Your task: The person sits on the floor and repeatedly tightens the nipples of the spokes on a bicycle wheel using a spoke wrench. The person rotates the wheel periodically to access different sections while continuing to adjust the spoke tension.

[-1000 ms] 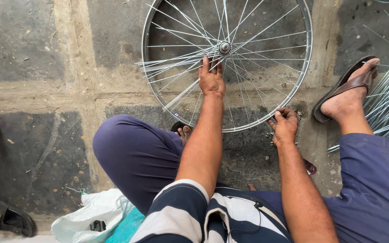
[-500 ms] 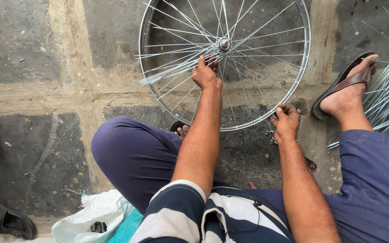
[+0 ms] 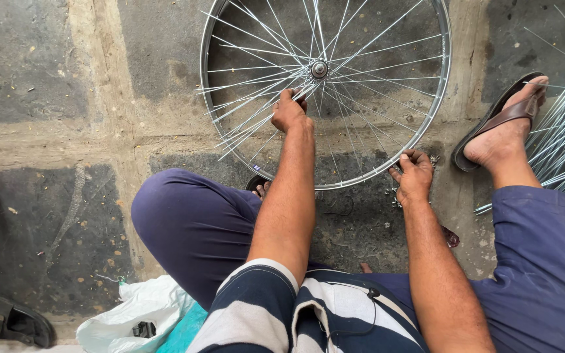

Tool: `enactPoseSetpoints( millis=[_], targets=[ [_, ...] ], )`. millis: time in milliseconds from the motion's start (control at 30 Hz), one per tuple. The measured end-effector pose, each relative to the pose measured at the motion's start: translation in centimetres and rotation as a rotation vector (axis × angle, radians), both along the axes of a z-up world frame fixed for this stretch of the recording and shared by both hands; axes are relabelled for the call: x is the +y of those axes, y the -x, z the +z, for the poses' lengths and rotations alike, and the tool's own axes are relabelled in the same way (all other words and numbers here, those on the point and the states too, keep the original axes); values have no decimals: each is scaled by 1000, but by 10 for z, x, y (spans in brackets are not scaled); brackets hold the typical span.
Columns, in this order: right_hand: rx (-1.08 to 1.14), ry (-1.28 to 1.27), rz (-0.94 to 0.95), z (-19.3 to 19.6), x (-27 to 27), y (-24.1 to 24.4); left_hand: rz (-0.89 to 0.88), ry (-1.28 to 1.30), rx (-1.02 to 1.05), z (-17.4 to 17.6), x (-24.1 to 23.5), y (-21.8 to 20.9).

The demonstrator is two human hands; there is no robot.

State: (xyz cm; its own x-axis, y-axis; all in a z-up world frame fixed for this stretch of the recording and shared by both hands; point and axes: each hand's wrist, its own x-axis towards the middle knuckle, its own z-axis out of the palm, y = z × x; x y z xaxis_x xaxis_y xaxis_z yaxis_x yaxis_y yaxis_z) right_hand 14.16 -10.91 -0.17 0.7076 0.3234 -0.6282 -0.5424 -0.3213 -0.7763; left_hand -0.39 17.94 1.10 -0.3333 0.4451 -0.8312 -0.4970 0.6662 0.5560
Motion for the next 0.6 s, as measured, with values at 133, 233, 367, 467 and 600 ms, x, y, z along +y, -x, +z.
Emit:
enactPoseSetpoints(
  millis=[133,233,367,467,600],
  targets=[
    [-5,7,-5,-2,1,-2,-30,-80,-27,-17,-2,5],
    [-1,10,-2,-3,-1,-3,58,-185,-175,-26,-2,12],
    [-11,6,-1,-2,1,-4,13,-229,-201,-21,2,17],
    [-6,-1,-5,1,2,-3,-59,-172,-122,-12,4,15],
    [2,-11,-14,3,2,-2,-111,-176,3,-7,10,15]
  ],
)
